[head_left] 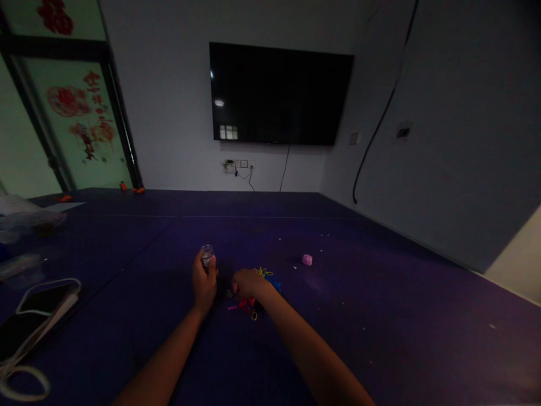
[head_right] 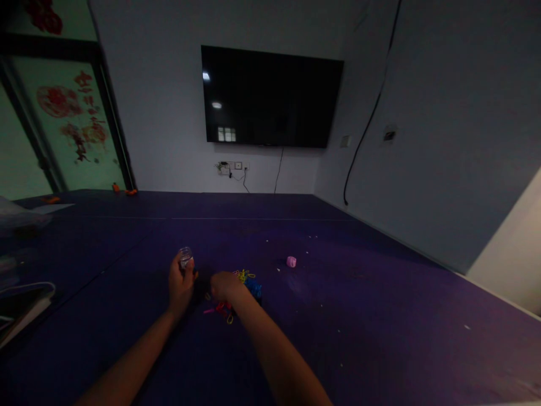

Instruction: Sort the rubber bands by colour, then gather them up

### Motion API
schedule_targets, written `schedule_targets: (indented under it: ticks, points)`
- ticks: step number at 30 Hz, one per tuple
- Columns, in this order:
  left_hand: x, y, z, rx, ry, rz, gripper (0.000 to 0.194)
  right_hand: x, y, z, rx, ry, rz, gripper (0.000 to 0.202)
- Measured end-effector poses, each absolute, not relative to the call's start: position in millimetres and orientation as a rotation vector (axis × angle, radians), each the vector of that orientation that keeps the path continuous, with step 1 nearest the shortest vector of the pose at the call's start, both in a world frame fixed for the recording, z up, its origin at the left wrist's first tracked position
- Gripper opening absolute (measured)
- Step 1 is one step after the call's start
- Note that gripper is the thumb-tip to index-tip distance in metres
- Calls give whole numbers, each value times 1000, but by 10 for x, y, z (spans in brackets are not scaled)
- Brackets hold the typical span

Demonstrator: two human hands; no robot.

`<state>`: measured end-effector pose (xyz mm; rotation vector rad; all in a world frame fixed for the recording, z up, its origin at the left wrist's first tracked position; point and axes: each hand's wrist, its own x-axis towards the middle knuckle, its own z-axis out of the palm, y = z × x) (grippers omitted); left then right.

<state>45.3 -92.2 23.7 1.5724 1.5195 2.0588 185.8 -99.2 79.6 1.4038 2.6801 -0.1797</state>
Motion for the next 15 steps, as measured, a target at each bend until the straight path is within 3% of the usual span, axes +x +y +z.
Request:
schedule_targets:
  ticks: [6,11,15]
  points:
    - [361,-921,279,1374,1493,2187,47,1992,-900,832,1545,2725,-143,19]
    - [338,-936,289,1310,1572,2157,47,1782,-896,609,1074,3092,-414,42]
    - [327,-925,273,1375,1546,2128,46,1728,-881,547,1013,3003,-449,30]
